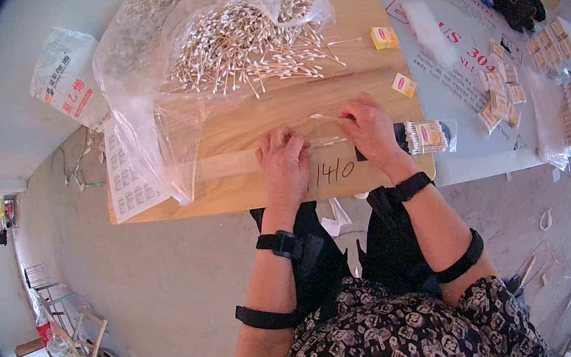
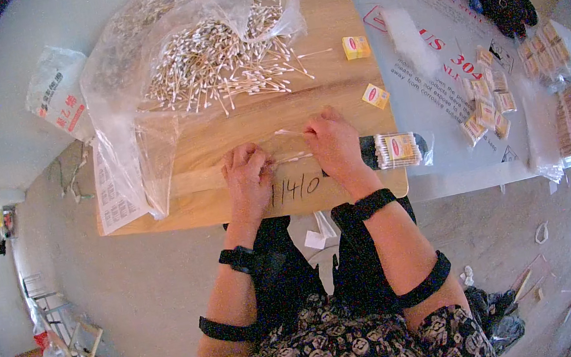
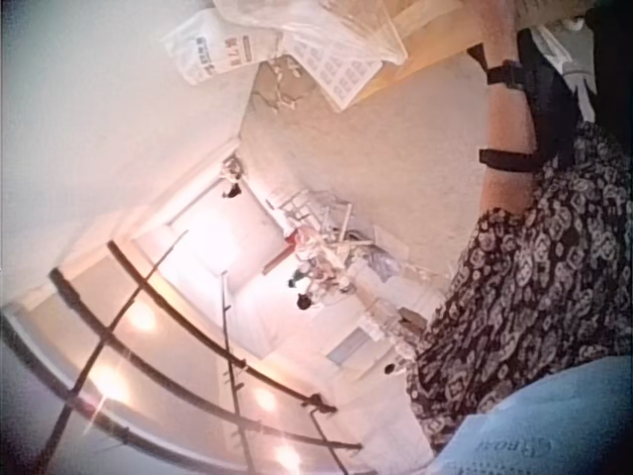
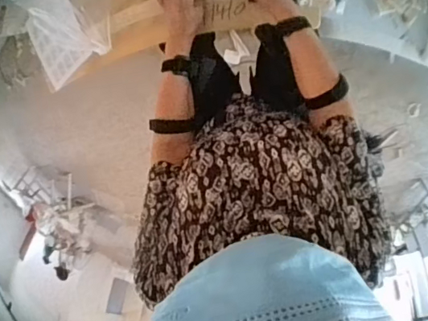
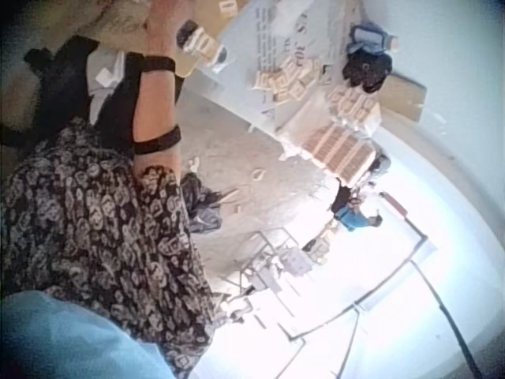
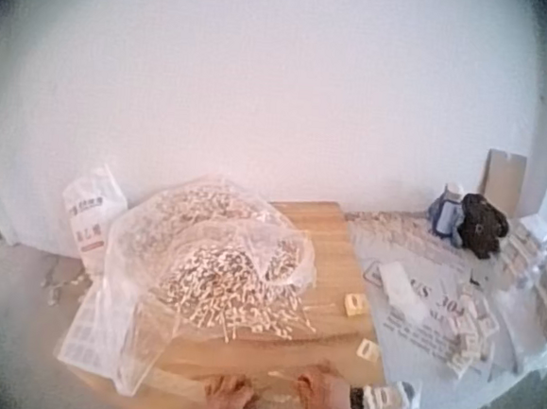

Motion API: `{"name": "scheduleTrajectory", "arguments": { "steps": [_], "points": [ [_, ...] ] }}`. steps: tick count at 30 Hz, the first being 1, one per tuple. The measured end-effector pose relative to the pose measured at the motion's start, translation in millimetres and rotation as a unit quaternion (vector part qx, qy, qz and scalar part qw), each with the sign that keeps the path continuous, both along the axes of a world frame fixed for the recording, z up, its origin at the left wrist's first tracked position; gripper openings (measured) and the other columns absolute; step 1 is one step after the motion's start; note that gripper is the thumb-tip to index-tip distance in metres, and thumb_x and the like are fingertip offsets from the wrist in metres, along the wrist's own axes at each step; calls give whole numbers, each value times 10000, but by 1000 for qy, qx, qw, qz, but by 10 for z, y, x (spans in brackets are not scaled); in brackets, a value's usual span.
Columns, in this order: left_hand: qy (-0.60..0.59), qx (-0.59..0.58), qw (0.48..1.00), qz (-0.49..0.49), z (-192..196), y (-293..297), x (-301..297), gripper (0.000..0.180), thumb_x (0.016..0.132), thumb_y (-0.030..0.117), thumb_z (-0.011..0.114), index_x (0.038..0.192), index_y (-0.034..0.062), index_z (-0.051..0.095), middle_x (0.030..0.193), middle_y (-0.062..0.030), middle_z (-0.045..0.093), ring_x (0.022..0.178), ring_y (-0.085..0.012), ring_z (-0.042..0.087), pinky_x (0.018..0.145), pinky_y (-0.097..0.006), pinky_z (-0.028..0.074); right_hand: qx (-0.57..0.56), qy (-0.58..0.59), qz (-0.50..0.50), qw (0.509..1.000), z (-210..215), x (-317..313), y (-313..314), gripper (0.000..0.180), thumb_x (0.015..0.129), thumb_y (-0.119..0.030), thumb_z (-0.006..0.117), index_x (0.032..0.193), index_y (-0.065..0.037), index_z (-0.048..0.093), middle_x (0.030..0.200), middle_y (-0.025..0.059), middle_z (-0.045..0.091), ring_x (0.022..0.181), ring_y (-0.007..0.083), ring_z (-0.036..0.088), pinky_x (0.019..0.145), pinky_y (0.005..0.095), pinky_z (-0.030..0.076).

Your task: The person gathers cotton swabs from a pile and aligns them on a wooden board before sliding them into a plastic sleeve. They then insert a small yellow card into the sleeve and set the package aside.

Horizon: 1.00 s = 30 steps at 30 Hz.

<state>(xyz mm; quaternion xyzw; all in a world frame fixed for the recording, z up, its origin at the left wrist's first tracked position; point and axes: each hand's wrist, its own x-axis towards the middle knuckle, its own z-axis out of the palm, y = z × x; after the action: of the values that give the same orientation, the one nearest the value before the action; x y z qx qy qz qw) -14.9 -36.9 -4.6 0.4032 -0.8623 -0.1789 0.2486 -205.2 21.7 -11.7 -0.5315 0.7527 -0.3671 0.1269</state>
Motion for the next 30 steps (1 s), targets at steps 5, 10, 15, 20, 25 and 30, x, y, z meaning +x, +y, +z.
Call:
{"name": "scheduleTrajectory", "arguments": {
  "steps": [5,10,15,20,25,30],
  "points": [
    [57,-7,998,18,-2,146,-30,529,745,95,710,1255,73,573,1300,-141,547,1264,-371,454,1085,-515,315,-61,-68,0,996,-4,91,-8,195,828,-45,630,1021,-55,651,975,158,620,897,370,626,760,464,515],
    [-167,-42,983,-62,3,313,-154,788,891,434,617,1519,69,313,1592,-149,269,1496,-301,193,1197,-538,131,-113,-120,-70,984,-79,124,179,208,823,25,613,1017,-40,648,983,155,617,849,345,639,719,414,527],
    [-206,-52,975,-61,10,103,-312,800,908,509,574,1517,61,314,1593,-149,273,1494,-300,201,1185,-582,105,-140,-160,-93,973,-98,160,264,166,859,26,594,1011,-21,642,1011,143,617,863,304,639,747,377,523],
    [-251,-68,961,-93,92,225,-327,829,897,518,586,1511,34,311,1592,-147,277,1497,-296,195,1181,-588,109,-219,-202,-88,951,-144,173,254,214,953,-32,549,1152,4,618,1238,174,608,1154,290,585,995,353,454],
    [-9,19,999,-42,-65,271,-211,690,976,386,522,1504,-2,308,1580,-221,258,1486,-344,202,1203,-493,134,-216,-333,-68,915,-101,307,191,324,1014,-105,490,1303,26,553,1382,168,548,1301,265,496,1110,348,353],
    [290,172,939,66,-111,149,-238,582,1046,334,415,1493,-26,317,1554,-224,308,1451,-314,280,1194,-411,203,-207,-375,-92,899,-136,338,82,364,1040,-166,460,1333,36,536,1401,160,541,1314,253,484,1124,339,334]
  ]
}}
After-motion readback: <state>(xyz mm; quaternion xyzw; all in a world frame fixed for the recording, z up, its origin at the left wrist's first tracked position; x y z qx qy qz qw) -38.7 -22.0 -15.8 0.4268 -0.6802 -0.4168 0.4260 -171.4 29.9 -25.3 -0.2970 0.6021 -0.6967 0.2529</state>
